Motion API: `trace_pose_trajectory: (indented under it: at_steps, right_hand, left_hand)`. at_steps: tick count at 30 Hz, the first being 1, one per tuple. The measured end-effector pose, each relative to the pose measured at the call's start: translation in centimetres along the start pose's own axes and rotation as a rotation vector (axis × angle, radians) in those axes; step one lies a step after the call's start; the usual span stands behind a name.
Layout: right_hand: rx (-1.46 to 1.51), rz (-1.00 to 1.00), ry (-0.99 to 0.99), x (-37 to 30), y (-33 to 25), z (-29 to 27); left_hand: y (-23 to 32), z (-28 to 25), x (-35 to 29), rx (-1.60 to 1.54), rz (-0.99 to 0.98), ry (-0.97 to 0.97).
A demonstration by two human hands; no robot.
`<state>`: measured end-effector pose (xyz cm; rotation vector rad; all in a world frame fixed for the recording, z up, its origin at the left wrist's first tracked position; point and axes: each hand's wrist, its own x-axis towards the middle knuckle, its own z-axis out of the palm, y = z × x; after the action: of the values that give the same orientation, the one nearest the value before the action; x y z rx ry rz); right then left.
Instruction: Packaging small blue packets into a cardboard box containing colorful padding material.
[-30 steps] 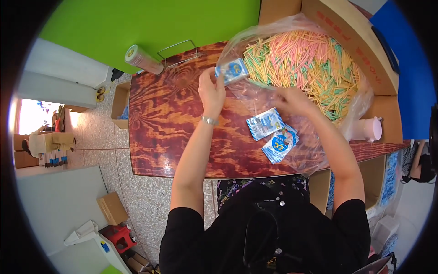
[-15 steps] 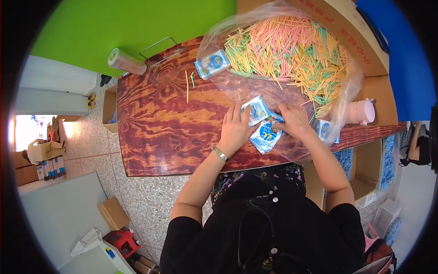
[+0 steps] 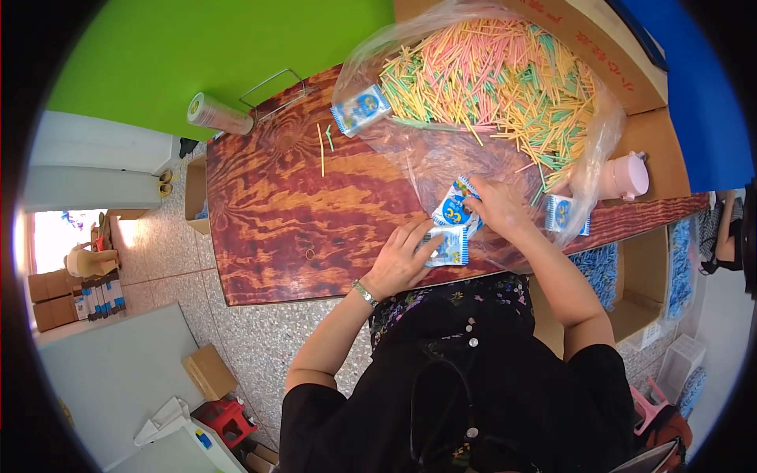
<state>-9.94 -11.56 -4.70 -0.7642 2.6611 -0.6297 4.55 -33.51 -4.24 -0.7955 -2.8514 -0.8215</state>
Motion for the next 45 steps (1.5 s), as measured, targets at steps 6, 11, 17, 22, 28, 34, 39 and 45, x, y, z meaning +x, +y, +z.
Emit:
trace_pose_trajectory:
  at_steps: [6,11,17,22,28,34,39,45]
  right_hand:
    - [-0.055,-0.200,0.298,-0.1,-0.8,-1.7]
    - [0.204,-0.319,0.295,-0.4,-2.3,-5.9]
    - [0.695,-0.159,-0.050,-0.6,-4.5,-6.0]
    - [0.610,-0.224,0.012,-0.8,-4.8,-6.0]
    - [0.442,-0.533,0.153,0.5,-5.5,-6.1]
    - [0.488,-0.290,0.110,10.4,-6.0,-6.8]
    - [0.025,-0.159,0.182,21.8,-5.9,-4.2]
    - [-0.342,0.025,0.048,24.7,-9.9,-3.0]
  left_hand:
    - [0.7,-1.2,0.2,0.050,-0.031,-0.032]
    - [2.3,-3.7,4.4,-0.213,-0.327,0.510]
    - [0.0,-1.8,6.2,-0.839,-0.559,0.244]
    - [0.4,-1.5,6.3,-1.094,-0.610,0.308]
    - [0.1,-0.8,6.1,-0.789,-0.528,0.430]
    - [-1.3,-1.3,4.2,-0.761,-0.692,0.471]
    - [0.4,-1.5,4.1,-0.735,-0.692,0.483]
    - [0.2,-0.3,2.0,-0.706,-0.695,0.472]
